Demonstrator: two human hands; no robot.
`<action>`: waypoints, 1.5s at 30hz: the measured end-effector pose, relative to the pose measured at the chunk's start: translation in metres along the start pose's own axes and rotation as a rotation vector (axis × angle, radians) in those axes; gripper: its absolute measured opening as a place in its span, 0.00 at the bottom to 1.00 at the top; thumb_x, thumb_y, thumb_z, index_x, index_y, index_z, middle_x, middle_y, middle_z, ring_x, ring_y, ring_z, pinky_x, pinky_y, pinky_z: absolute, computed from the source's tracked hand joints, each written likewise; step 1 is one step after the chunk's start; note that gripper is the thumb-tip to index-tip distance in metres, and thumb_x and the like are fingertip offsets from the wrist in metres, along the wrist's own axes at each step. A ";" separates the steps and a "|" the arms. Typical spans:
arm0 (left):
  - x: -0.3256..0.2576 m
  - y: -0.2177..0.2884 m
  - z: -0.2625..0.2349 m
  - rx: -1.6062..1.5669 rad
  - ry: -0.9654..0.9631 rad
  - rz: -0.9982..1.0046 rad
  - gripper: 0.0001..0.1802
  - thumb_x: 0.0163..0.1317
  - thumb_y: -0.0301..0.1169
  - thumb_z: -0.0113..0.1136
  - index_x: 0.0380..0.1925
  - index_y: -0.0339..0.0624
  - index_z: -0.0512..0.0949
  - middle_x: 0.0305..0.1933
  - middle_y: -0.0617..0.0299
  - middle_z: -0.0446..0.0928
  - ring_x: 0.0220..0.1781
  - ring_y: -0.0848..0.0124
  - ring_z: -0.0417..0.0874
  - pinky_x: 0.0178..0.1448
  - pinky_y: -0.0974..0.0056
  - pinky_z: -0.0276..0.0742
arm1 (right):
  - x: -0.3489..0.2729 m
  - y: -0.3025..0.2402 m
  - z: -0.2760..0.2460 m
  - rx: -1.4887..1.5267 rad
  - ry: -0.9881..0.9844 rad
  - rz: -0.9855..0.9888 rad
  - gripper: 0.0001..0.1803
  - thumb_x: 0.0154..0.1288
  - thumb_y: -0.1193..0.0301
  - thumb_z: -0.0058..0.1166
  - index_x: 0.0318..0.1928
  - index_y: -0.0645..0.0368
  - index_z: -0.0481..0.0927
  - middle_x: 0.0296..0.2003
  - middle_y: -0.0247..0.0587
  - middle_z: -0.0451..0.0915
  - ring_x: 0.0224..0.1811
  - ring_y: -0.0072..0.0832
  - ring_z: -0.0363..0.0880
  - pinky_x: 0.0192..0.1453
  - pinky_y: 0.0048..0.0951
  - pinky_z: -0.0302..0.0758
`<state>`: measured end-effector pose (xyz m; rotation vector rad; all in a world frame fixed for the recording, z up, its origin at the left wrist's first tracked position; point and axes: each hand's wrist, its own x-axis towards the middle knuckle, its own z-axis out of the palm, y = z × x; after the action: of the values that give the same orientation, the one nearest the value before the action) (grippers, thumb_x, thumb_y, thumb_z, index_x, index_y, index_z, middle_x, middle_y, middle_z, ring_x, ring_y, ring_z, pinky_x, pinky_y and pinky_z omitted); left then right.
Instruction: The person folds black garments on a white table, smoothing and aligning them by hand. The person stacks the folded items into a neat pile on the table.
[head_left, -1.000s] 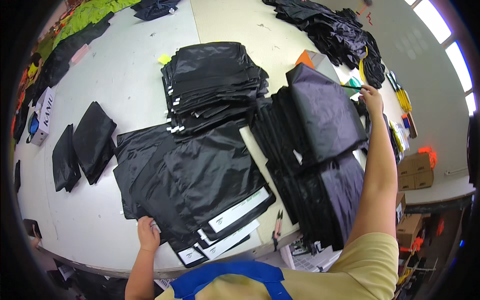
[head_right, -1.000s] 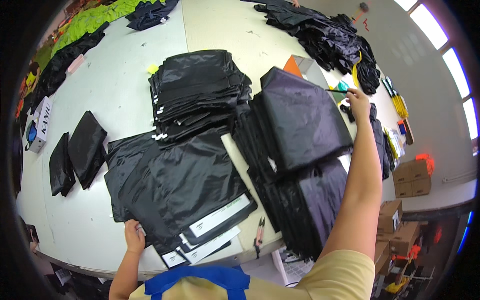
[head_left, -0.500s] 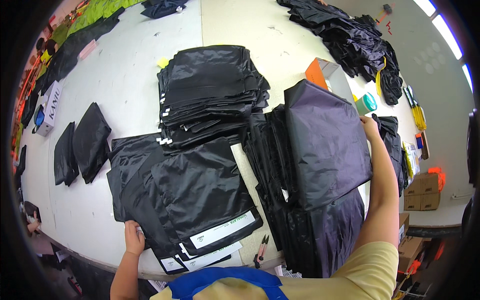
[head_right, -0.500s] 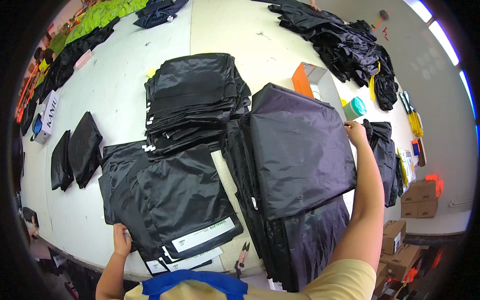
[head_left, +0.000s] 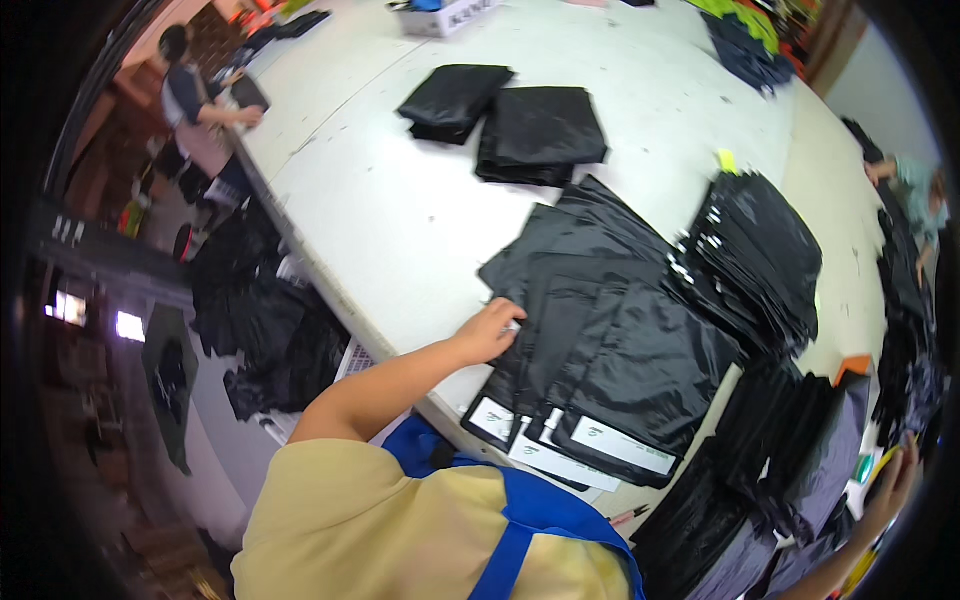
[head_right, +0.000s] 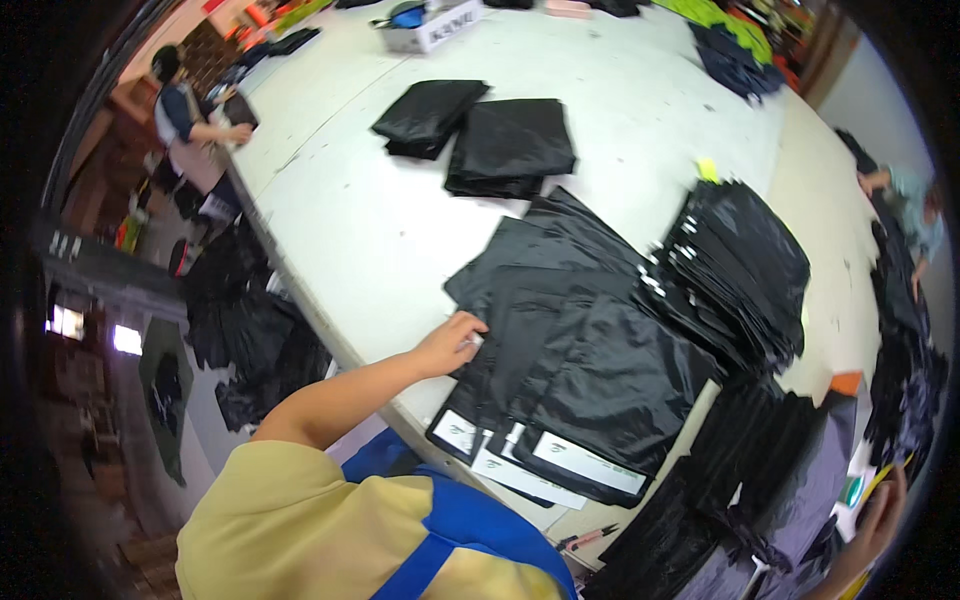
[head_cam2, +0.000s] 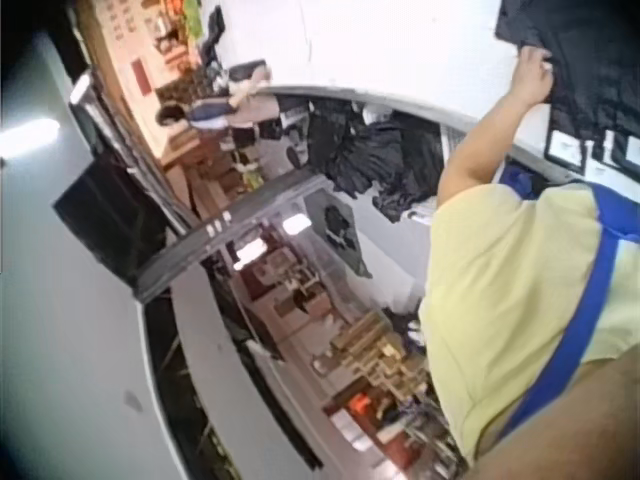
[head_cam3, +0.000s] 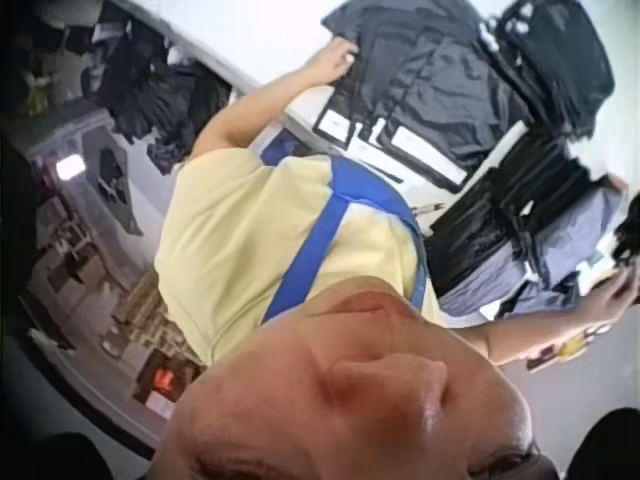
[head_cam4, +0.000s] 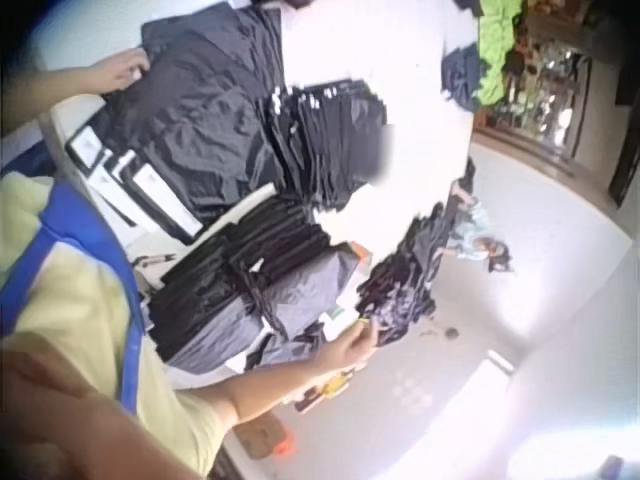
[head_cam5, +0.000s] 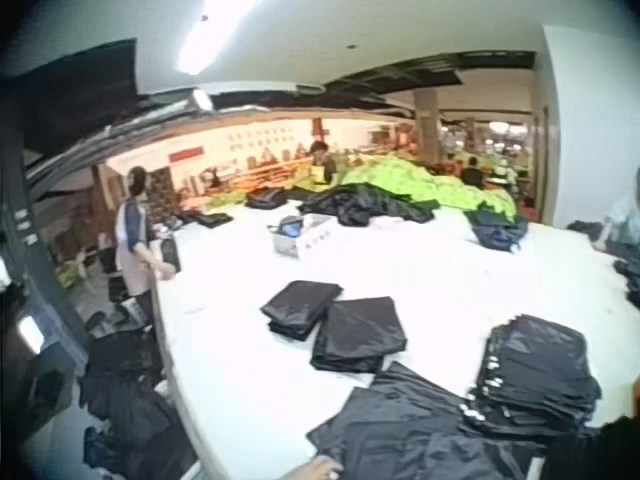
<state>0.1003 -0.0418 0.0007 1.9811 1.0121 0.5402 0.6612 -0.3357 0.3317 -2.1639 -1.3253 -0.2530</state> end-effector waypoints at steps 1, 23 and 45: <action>-0.002 0.002 -0.002 0.003 0.028 0.049 0.18 0.52 0.20 0.52 0.45 0.40 0.71 0.44 0.50 0.69 0.46 0.55 0.74 0.51 0.57 0.72 | -0.012 -0.067 0.014 0.184 -0.106 0.058 0.20 0.75 0.63 0.39 0.58 0.61 0.72 0.46 0.39 0.75 0.46 0.26 0.71 0.52 0.25 0.66; -0.418 -0.220 -0.313 0.191 0.758 -0.690 0.14 0.54 0.24 0.57 0.42 0.41 0.75 0.47 0.52 0.70 0.37 0.63 0.79 0.45 0.61 0.77 | -0.196 -0.889 0.215 2.726 -1.225 -1.198 0.29 0.74 0.47 0.24 0.38 0.44 0.81 0.42 0.59 0.71 0.43 0.45 0.71 0.51 0.50 0.68; -0.438 -0.226 -0.169 -0.165 0.561 -0.846 0.14 0.57 0.31 0.55 0.44 0.45 0.74 0.50 0.50 0.70 0.53 0.50 0.74 0.56 0.55 0.72 | -0.220 -0.845 0.395 1.326 -1.217 -0.796 0.09 0.63 0.71 0.56 0.34 0.60 0.69 0.33 0.40 0.74 0.40 0.29 0.73 0.48 0.26 0.68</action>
<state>-0.3720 -0.2415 -0.0927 1.0945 1.9296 0.6654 -0.2285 0.0072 0.2335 -0.4376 -1.9681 1.4297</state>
